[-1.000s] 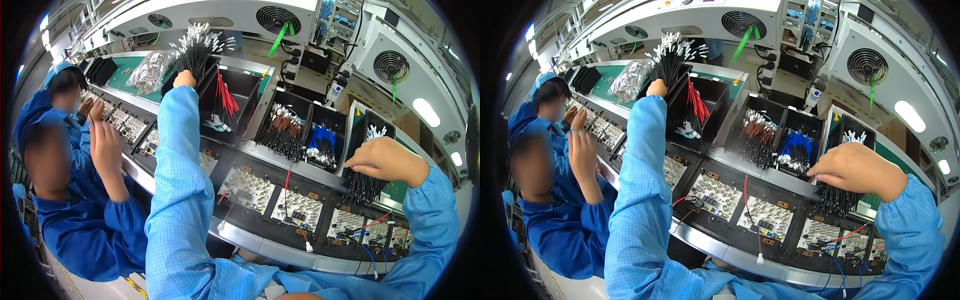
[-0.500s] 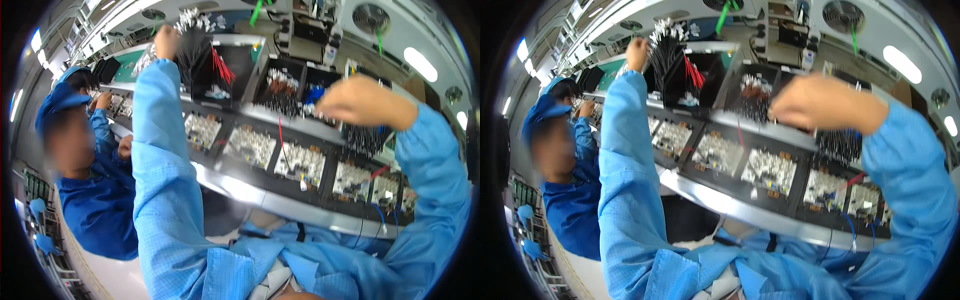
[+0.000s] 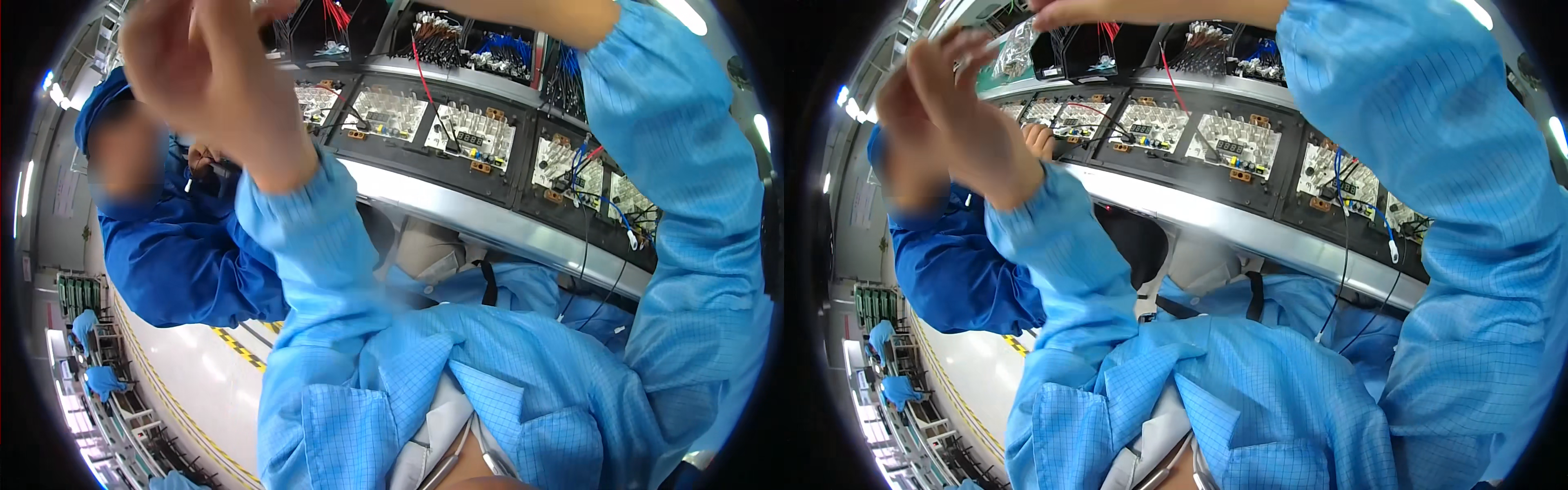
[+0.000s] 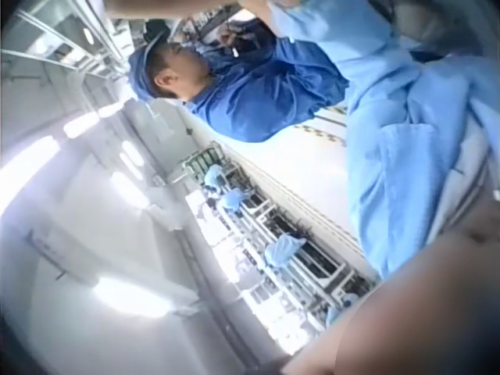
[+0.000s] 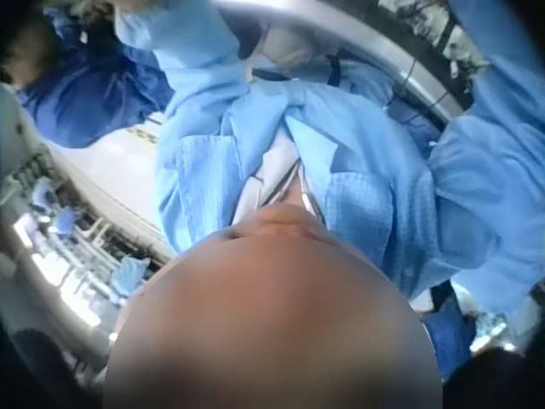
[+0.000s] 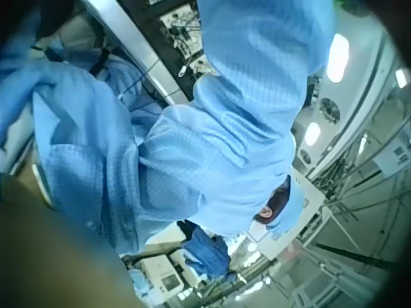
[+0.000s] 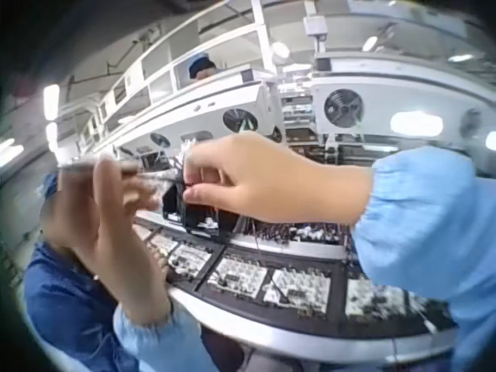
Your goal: Connecting wires and small components to circuit boards on an industrial assembly line.
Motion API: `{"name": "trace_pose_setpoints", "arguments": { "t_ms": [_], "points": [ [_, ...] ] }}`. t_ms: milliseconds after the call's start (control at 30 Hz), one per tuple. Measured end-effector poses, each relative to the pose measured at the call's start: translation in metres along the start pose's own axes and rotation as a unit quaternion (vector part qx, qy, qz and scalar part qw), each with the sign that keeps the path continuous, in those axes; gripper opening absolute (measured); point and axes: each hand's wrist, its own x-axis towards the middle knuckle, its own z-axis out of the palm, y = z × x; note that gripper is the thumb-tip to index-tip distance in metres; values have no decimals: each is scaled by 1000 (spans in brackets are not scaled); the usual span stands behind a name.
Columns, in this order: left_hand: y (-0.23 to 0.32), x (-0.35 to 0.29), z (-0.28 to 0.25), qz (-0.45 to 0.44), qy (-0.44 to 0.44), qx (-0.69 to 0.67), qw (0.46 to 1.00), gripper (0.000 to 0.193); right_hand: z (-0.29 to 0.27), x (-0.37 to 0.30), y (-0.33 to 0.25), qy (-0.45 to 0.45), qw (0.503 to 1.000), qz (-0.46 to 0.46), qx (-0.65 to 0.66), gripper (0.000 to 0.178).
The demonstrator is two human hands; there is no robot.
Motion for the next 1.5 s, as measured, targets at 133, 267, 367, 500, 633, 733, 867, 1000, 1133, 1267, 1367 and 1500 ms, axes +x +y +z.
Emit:
{"name": "trace_pose_setpoints", "arguments": {
  "t_ms": [133,267,367,500,633,733,867,1000,1133,1267,1367,1500],
  "points": [
    [47,-52,-9,-81,63,2,995,17,11,-8,-21,-203,960,-127,-146,19],
    [48,-100,-21,-162,-28,-6,986,19,33,-33,9,-287,940,-103,-152,14],
    [50,-122,-29,-196,-69,45,977,16,50,-40,27,-349,927,-82,-109,12],
    [59,-146,-48,-185,-124,58,973,26,68,-42,33,-458,886,-51,-57,12],
    [65,-150,-47,-173,-173,64,967,27,74,-47,44,-515,854,-64,-35,11],
    [63,-155,-50,-198,-192,34,960,27,85,-54,51,-531,846,-49,-1,12],
    [57,-157,-45,-222,-186,49,956,25,90,-63,53,-521,853,-11,31,9],
    [50,-160,-42,-240,-183,52,952,24,93,-69,55,-516,856,9,19,9],
    [52,-162,-41,-242,-186,57,950,24,96,-74,59,-511,859,-1,39,8],
    [54,-162,-41,-250,-194,58,947,20,97,-78,57,-517,855,8,41,7],
    [54,-160,-41,-257,-201,59,943,16,95,-77,55,-524,851,13,36,6],
    [57,-164,-42,-260,-196,60,943,15,97,-78,52,-513,857,-8,42,5]
  ]
}}
